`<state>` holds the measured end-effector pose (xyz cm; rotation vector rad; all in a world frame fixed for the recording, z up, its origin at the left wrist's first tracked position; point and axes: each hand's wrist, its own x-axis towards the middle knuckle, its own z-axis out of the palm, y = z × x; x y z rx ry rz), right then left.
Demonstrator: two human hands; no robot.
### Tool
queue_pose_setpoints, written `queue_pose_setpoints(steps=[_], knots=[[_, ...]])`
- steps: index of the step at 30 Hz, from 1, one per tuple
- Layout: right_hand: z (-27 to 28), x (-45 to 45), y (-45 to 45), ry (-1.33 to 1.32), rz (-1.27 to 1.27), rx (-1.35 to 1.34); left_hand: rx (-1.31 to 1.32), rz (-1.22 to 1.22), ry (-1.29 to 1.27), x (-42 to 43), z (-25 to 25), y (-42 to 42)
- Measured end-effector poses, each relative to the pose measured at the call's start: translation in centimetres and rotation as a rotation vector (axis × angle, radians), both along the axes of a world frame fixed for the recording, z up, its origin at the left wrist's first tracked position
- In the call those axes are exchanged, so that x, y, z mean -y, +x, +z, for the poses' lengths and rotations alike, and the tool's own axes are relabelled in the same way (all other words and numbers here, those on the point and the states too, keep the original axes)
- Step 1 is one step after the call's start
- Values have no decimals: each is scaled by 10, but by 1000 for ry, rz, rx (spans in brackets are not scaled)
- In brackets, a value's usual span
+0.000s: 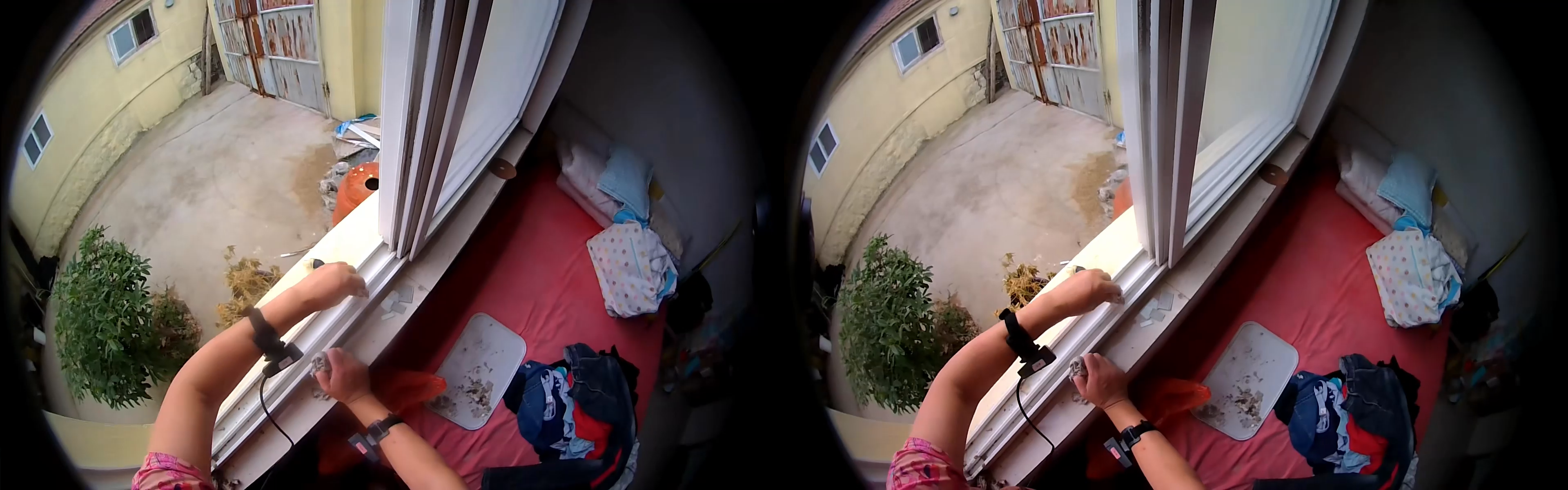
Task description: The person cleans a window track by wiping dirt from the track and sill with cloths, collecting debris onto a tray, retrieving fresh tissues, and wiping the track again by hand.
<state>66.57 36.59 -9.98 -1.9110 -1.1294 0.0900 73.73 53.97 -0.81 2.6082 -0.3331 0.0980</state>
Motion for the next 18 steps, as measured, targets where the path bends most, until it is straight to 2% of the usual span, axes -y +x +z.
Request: queue_pose_setpoints(steps=[2, 4, 11, 15, 17, 18], knots=[[0, -2, 0, 0, -3, -2, 157, 76, 70, 8, 4, 27], [1, 0, 1, 0, -13, 22, 245, 136, 150, 20, -32, 62], [-9, 0, -3, -19, -26, 31, 231, 299, 364, 38, -49, 72], [-11, -1, -2, -10, -27, 43, 261, 225, 496, 38, -55, 68], [-10, 0, -1, 6, -29, 56, 90, 265, 571, 44, -55, 60], [-8, -1, -1, 40, -35, 54, 89, 264, 578, 44, -57, 54]])
